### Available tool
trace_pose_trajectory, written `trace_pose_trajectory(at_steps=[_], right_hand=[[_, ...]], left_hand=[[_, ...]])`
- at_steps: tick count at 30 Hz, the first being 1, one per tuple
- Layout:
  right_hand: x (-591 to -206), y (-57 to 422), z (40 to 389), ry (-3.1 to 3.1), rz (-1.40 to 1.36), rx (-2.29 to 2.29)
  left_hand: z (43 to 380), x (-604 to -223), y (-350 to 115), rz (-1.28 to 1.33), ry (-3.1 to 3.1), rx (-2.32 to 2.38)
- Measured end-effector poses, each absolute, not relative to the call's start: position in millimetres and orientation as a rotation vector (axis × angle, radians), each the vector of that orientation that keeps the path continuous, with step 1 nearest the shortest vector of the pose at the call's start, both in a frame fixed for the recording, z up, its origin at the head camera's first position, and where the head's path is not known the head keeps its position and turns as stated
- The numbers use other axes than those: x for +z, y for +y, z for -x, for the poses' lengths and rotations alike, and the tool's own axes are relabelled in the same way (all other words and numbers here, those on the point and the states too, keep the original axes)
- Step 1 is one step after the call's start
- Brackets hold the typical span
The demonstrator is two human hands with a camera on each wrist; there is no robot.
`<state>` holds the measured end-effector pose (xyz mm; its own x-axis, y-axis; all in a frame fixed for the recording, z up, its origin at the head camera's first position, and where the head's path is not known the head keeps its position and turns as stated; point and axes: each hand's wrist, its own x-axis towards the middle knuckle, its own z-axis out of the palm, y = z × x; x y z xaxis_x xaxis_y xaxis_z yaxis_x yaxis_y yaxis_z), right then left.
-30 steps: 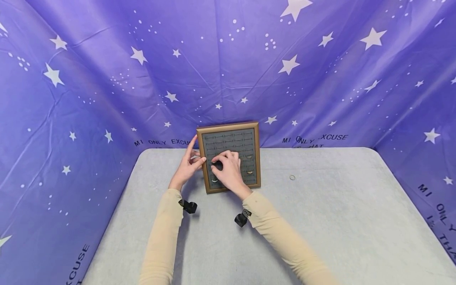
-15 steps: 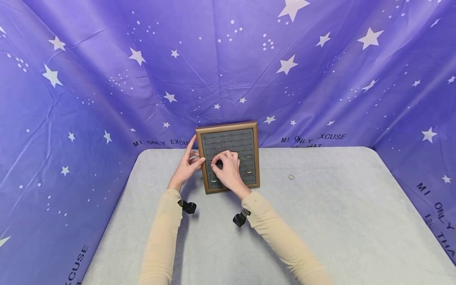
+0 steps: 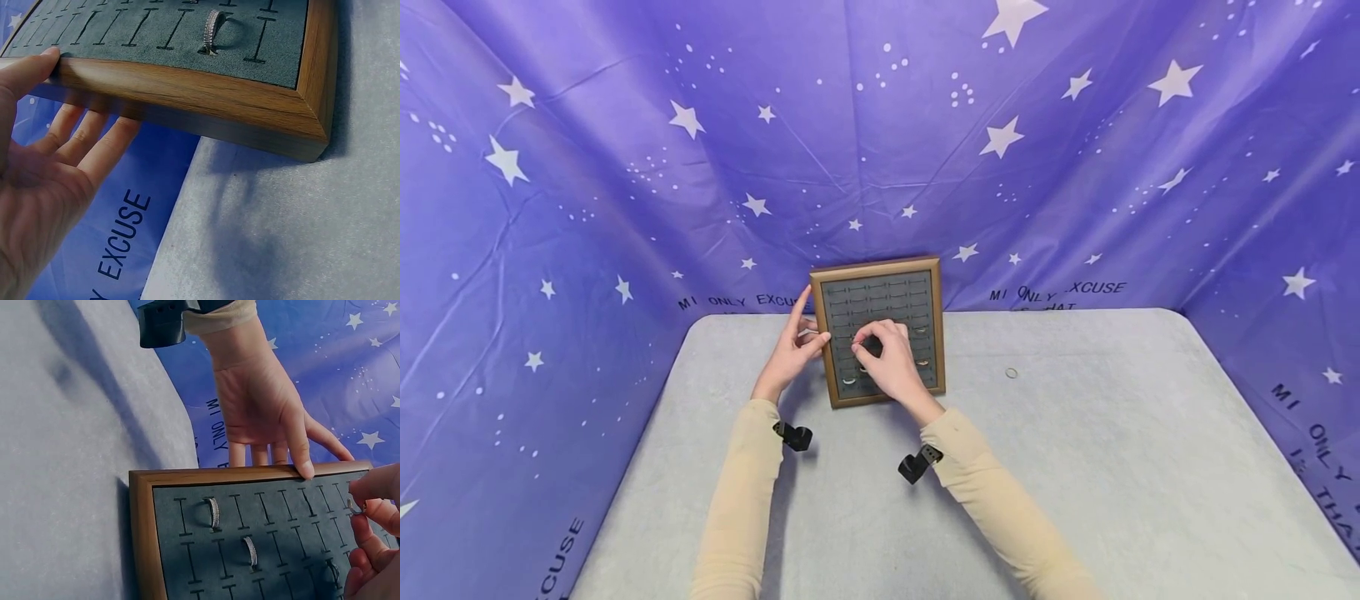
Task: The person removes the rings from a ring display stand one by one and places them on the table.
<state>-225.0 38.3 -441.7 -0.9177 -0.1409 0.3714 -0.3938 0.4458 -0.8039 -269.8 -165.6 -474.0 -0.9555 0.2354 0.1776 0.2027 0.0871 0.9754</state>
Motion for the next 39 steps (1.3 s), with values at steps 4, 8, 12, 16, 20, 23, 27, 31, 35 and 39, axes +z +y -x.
trace_pose_trajectory(at_steps=[4, 8, 12, 16, 20, 23, 27, 31, 35, 39], right_hand=[[-444, 43, 222, -2.45, -0.447, 1.465], [-448, 47, 218, -2.47, -0.436, 1.447], [-452, 51, 213, -2.489, -0.424, 1.424], [-453, 54, 208, -2.482, -0.432, 1.406], [-455, 58, 204, -2.469, -0.432, 1.404], [-458, 63, 203, -2.473, -0.423, 1.402], [-463, 71, 203, -2.484, -0.402, 1.399], [-468, 80, 203, -2.492, -0.387, 1.419], [-475, 88, 203, -2.488, -0.37, 1.445], [-481, 97, 202, -2.473, -0.333, 1.473]], left_hand=[[265, -467, -164, -0.459, 2.266, 2.061], [256, -452, -162, -0.461, 2.26, 2.047], [254, -448, -161, -0.475, 2.28, 2.036], [254, -448, -160, -0.476, 2.284, 2.036], [254, -448, -160, -0.473, 2.263, 2.05], [254, -449, -160, -0.479, 2.248, 2.06], [254, -449, -159, -0.483, 2.25, 2.058], [253, -448, -159, -0.475, 2.264, 2.047], [252, -447, -159, -0.464, 2.268, 2.038], [252, -447, -159, -0.465, 2.263, 2.04]])
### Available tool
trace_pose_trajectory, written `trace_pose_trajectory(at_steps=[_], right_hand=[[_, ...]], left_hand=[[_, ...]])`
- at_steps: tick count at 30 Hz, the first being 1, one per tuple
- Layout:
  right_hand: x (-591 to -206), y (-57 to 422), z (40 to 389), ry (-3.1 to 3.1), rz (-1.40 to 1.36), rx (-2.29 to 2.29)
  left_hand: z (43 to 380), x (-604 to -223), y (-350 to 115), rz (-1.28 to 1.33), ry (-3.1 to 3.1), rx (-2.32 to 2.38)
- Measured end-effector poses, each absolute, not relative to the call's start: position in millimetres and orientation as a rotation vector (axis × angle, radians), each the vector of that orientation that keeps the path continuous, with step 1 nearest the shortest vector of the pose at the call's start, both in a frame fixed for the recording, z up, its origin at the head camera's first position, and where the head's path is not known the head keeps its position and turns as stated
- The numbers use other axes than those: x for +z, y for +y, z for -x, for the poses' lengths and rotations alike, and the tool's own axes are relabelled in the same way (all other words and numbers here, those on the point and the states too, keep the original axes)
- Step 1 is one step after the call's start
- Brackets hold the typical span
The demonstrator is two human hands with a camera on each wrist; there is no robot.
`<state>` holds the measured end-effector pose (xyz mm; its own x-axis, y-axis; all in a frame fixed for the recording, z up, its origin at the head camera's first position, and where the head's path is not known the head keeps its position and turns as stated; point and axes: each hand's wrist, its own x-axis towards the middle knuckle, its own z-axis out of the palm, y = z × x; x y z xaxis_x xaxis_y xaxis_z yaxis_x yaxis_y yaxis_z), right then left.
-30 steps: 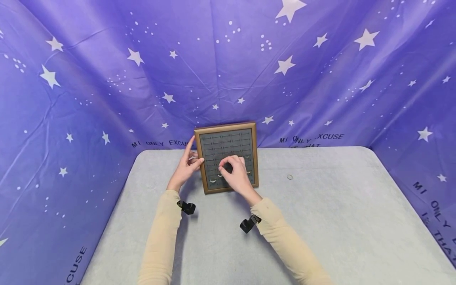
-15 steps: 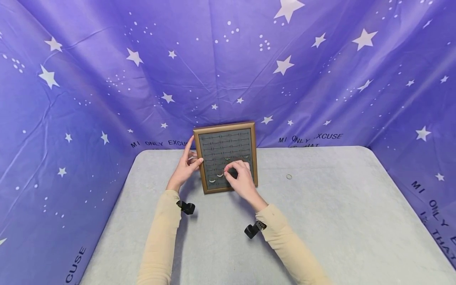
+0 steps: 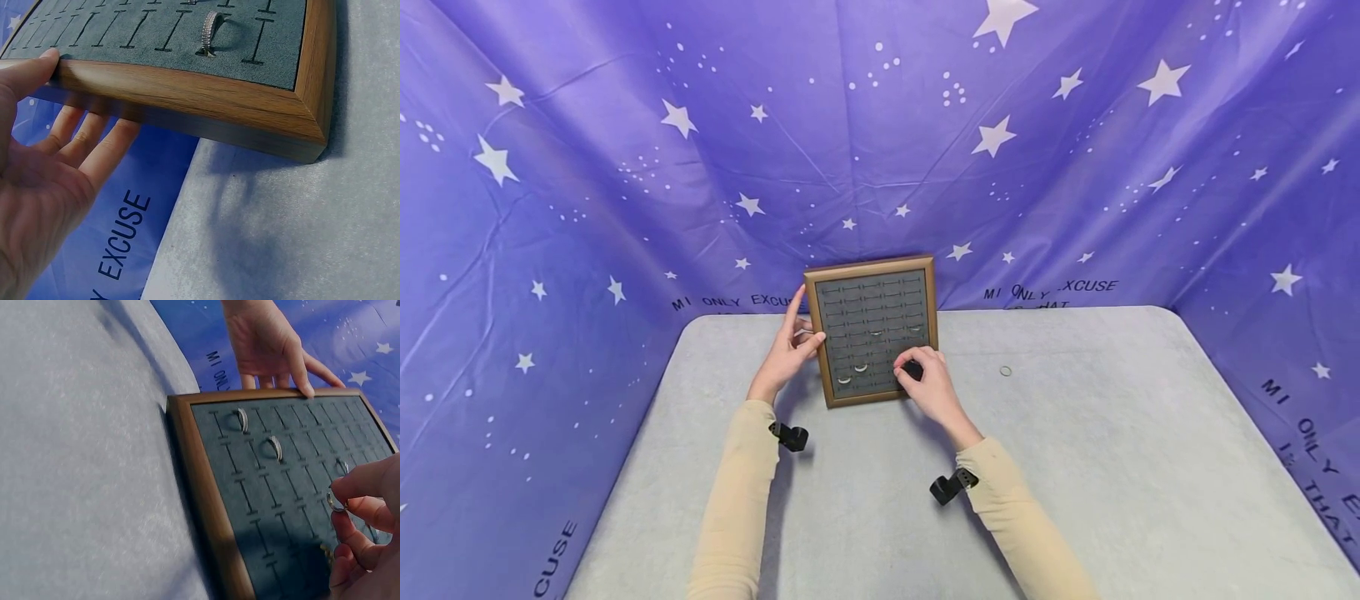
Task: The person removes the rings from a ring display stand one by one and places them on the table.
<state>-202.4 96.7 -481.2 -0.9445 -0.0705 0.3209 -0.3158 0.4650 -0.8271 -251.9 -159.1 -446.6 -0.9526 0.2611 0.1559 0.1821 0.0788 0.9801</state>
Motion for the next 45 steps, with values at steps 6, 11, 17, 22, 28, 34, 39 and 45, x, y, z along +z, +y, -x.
trace_pose_trajectory(at_steps=[6, 11, 17, 22, 28, 34, 39, 45], right_hand=[[-487, 109, 200, -2.455, -0.253, 1.538], [-491, 118, 199, -2.431, -0.211, 1.561], [-497, 128, 197, -2.427, -0.17, 1.579], [-502, 140, 194, -2.425, -0.12, 1.592], [-506, 156, 191, -2.422, -0.038, 1.579], [-510, 173, 191, -2.446, 0.035, 1.586], [-514, 189, 191, -2.464, 0.106, 1.574], [-515, 209, 192, -2.45, 0.159, 1.554]], left_hand=[[253, -447, -159, -0.477, 2.257, 2.051], [253, -448, -159, -0.472, 2.254, 2.05], [253, -450, -160, -0.476, 2.254, 2.061], [259, -460, -161, -0.463, 2.229, 2.096], [267, -475, -163, -0.488, 2.281, 2.076], [267, -475, -165, -0.488, 2.285, 2.072], [268, -476, -164, -0.472, 2.286, 2.061], [262, -465, -163, -0.45, 2.236, 2.07]])
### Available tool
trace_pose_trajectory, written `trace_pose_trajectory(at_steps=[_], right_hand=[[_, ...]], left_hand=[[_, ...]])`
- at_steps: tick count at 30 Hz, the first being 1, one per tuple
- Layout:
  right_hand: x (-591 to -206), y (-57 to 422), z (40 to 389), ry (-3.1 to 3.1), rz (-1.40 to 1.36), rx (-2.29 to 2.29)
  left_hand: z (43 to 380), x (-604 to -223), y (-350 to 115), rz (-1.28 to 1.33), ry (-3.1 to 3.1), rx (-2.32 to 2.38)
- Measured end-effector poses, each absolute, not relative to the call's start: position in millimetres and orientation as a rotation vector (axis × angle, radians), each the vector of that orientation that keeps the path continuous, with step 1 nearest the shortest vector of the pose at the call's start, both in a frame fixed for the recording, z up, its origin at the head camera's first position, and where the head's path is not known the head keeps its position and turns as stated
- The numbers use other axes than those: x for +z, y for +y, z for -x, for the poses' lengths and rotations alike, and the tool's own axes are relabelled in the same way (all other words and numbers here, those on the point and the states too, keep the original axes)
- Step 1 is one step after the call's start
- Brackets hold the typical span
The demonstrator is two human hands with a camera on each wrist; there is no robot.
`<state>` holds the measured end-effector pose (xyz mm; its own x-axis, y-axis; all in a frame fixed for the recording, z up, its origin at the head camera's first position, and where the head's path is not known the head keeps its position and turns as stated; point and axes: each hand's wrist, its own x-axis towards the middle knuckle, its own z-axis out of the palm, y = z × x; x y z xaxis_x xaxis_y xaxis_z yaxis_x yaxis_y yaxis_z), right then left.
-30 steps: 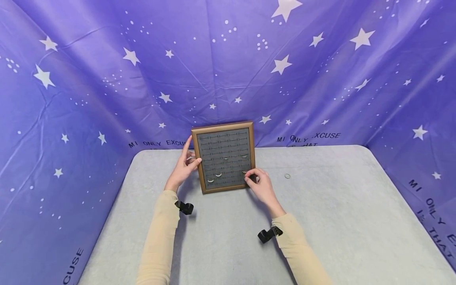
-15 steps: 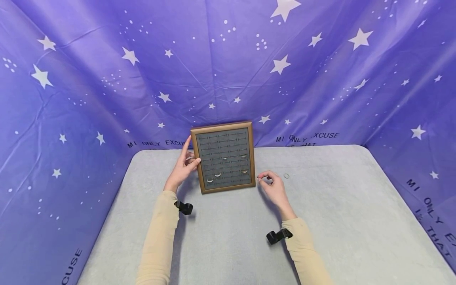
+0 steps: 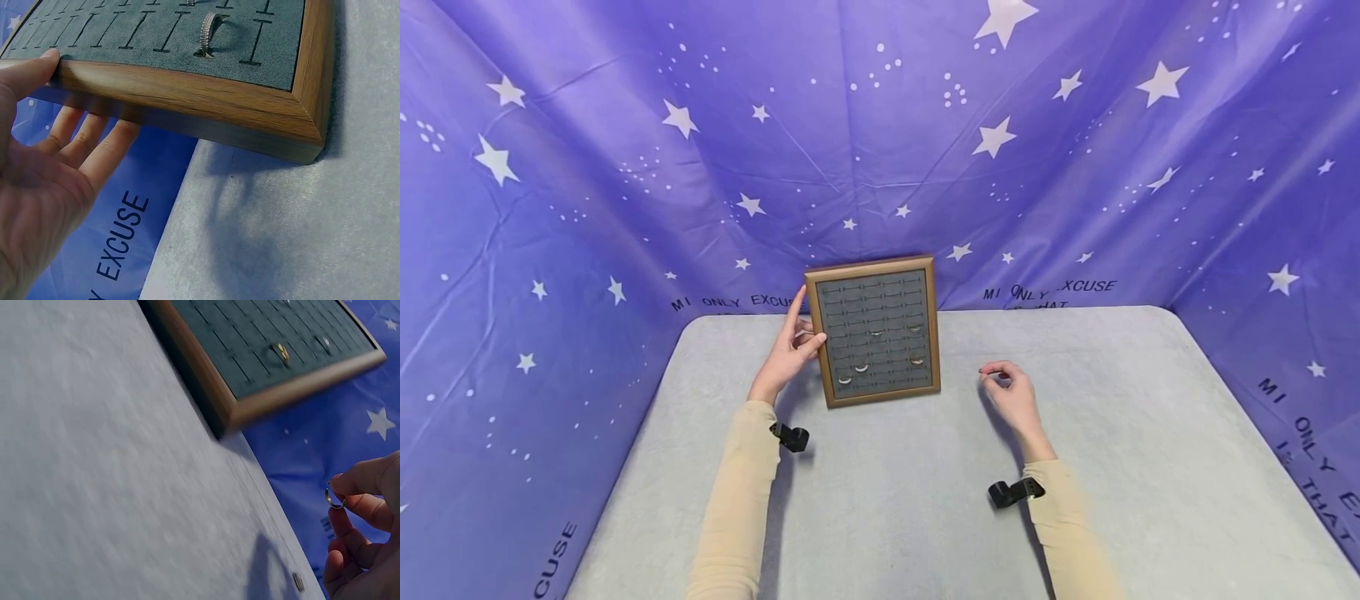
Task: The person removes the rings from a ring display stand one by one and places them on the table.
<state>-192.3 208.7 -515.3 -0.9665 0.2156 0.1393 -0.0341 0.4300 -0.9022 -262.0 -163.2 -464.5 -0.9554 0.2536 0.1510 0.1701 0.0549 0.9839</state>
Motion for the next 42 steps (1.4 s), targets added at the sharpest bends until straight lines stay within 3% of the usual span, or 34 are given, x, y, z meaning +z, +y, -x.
trace_pose_trajectory(at_steps=[42], right_hand=[[-533, 297, 212, -2.6, 0.114, 1.207]], left_hand=[[266, -472, -163, -0.464, 2.257, 2.058]])
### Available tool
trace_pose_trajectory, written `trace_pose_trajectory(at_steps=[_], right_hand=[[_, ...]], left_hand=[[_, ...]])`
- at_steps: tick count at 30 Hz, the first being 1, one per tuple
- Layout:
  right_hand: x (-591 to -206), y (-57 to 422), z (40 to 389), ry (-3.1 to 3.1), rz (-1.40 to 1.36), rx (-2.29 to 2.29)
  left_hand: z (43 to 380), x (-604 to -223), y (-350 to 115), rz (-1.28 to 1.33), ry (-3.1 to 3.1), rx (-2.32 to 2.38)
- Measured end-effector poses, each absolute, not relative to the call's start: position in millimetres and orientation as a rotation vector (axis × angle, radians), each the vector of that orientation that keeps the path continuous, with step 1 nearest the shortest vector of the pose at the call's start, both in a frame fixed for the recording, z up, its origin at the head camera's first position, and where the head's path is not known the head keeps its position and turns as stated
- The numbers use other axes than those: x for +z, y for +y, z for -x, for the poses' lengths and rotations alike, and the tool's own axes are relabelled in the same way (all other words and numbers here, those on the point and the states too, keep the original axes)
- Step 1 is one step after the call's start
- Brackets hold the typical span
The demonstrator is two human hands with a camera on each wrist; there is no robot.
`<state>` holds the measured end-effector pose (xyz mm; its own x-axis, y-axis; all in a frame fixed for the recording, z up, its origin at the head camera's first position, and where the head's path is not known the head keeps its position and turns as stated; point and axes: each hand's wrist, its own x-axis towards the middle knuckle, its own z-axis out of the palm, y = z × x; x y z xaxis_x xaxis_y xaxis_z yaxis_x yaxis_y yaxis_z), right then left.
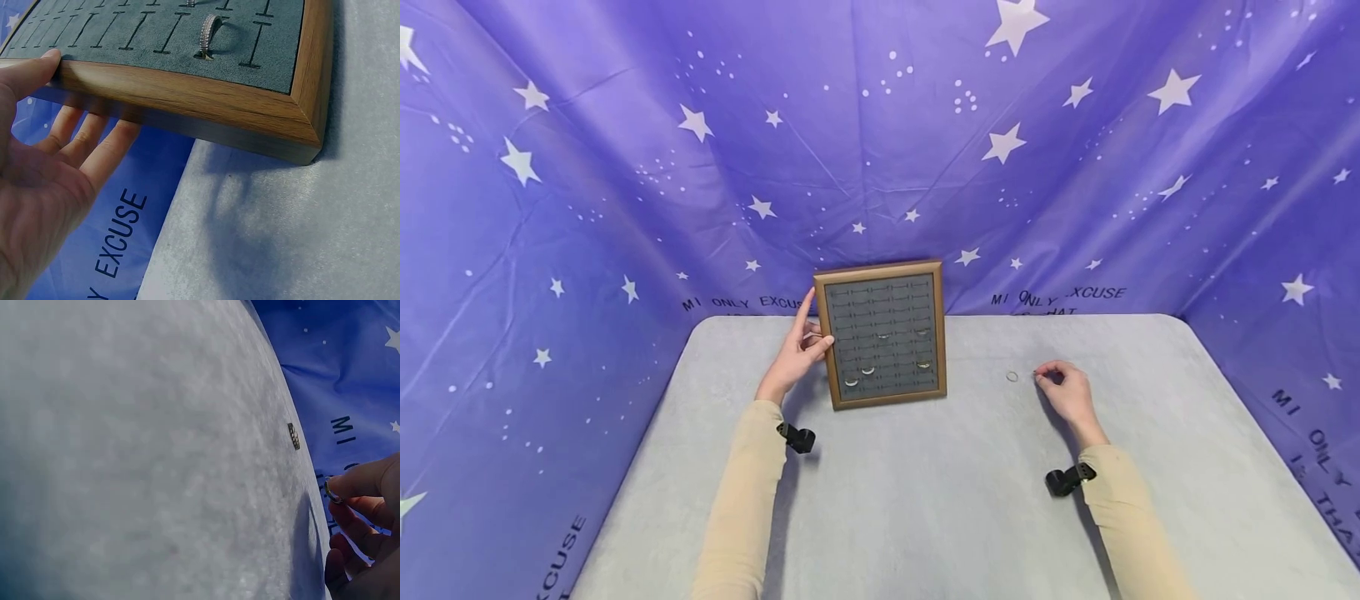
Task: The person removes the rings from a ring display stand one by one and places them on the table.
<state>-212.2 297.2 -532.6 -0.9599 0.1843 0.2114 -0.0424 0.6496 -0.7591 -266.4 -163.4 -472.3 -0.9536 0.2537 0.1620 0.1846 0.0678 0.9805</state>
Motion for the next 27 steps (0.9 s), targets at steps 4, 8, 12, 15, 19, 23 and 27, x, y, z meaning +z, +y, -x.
trace_pose_trajectory(at_steps=[4, 8, 12, 15, 19, 23, 27], right_hand=[[-536, 300, 214, -2.624, 0.159, 1.205], [-538, 301, 215, -2.628, 0.14, 1.21], [-539, 303, 215, -2.62, 0.133, 1.225], [-540, 305, 214, -2.617, 0.128, 1.222], [-538, 306, 211, -2.632, 0.128, 1.219], [-535, 308, 208, -2.645, 0.15, 1.24], [-533, 309, 203, -2.611, 0.173, 1.276]], left_hand=[[264, -469, -163, -0.462, 2.249, 2.048], [261, -466, -162, -0.469, 2.27, 2.041], [266, -475, -163, -0.484, 2.294, 2.046], [267, -474, -163, -0.479, 2.292, 2.051], [266, -474, -163, -0.467, 2.294, 2.047], [266, -475, -163, -0.475, 2.304, 2.031], [267, -476, -163, -0.469, 2.301, 2.031]])
